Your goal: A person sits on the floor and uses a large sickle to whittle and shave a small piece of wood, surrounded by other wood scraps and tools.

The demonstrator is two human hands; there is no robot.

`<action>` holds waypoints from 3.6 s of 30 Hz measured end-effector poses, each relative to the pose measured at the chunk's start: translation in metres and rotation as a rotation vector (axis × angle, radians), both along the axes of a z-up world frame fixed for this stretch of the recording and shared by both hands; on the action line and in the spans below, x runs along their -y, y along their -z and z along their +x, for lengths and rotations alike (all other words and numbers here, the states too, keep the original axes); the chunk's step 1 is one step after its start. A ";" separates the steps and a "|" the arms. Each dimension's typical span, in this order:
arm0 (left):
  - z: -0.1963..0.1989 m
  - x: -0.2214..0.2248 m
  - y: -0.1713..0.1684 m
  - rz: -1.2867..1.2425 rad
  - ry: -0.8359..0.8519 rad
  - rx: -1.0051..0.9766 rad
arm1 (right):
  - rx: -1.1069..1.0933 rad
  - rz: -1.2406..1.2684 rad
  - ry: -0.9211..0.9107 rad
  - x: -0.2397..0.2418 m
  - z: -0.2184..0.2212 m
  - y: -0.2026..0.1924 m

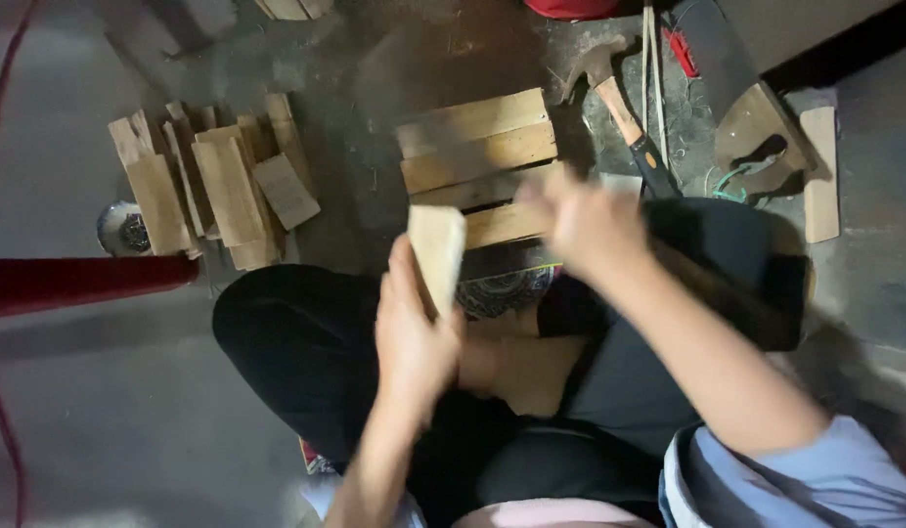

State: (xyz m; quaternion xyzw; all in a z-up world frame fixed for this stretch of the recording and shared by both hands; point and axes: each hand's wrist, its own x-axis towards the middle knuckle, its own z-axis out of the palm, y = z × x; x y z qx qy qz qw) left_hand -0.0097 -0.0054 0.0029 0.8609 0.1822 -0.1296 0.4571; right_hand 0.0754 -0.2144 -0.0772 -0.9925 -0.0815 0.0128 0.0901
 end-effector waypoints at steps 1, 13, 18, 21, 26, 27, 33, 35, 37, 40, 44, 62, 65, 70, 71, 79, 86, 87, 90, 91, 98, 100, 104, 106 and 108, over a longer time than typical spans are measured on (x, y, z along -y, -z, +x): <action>-0.011 0.001 -0.002 0.003 0.006 0.004 | 0.004 0.003 0.006 0.017 0.017 0.000; 0.013 -0.014 -0.022 -0.002 -0.067 -0.050 | 0.161 0.194 -0.228 0.007 -0.057 -0.020; 0.008 -0.015 -0.024 -0.012 -0.042 -0.050 | 0.236 0.172 -0.289 0.000 -0.059 -0.016; 0.006 -0.016 -0.030 -0.014 -0.031 -0.038 | 0.242 0.178 -0.286 -0.002 -0.056 -0.015; 0.005 -0.017 -0.026 -0.008 -0.042 -0.040 | 0.274 0.162 -0.284 -0.004 -0.053 -0.014; 0.004 -0.018 -0.022 0.003 -0.046 -0.044 | 0.284 0.162 -0.281 -0.004 -0.051 -0.016; 0.003 -0.012 -0.011 0.070 -0.038 -0.066 | 0.348 0.128 -0.295 0.001 -0.041 -0.002; 0.003 -0.009 -0.014 0.059 -0.048 -0.086 | 0.374 0.103 -0.292 0.001 -0.040 -0.004; 0.001 -0.007 -0.014 0.048 -0.058 -0.106 | 0.400 0.078 -0.289 0.002 -0.039 -0.004; -0.001 -0.004 -0.004 0.027 -0.058 -0.119 | 0.418 0.073 -0.289 0.005 -0.036 0.004; -0.012 -0.003 0.009 0.078 -0.054 -0.090 | 0.467 0.007 -0.278 0.009 -0.033 0.016; -0.023 -0.019 -0.030 0.084 0.071 0.281 | 0.179 0.329 -0.299 0.011 -0.068 -0.074; -0.025 -0.019 -0.031 0.056 0.074 0.309 | 0.196 0.294 -0.370 -0.002 -0.066 -0.075; -0.028 -0.021 -0.034 0.049 0.078 0.276 | 0.220 0.227 -0.404 -0.006 -0.056 -0.071; -0.028 -0.023 -0.034 0.056 0.084 0.275 | 0.229 0.196 -0.411 -0.007 -0.055 -0.073; -0.040 -0.036 -0.031 0.068 0.083 0.152 | 0.390 0.057 -0.495 -0.001 -0.039 -0.068; -0.095 -0.097 -0.023 0.064 0.116 0.066 | 0.362 -0.062 -0.366 0.051 -0.011 -0.038; -0.110 -0.117 -0.022 0.006 0.046 0.074 | 0.240 -0.180 -0.177 0.075 0.005 -0.030; -0.114 -0.138 0.006 0.021 0.042 0.110 | 0.183 -0.002 0.145 0.136 -0.016 -0.018; -0.097 -0.125 -0.011 0.022 0.036 0.109 | 0.182 -0.001 0.140 0.119 -0.018 -0.027; -0.044 -0.061 -0.044 0.142 0.157 0.297 | 0.086 0.251 0.042 0.068 -0.070 -0.035; -0.042 -0.053 -0.041 0.155 0.170 0.262 | 0.073 0.268 0.034 0.058 -0.087 -0.030; -0.031 -0.040 -0.033 0.236 0.196 0.261 | 0.115 0.317 -0.121 0.028 -0.095 -0.046; -0.032 -0.036 -0.030 0.259 0.215 0.253 | 0.149 0.295 -0.212 0.014 -0.097 -0.059; -0.031 -0.035 -0.028 0.234 0.229 0.267 | 0.211 0.241 -0.326 0.001 -0.091 -0.071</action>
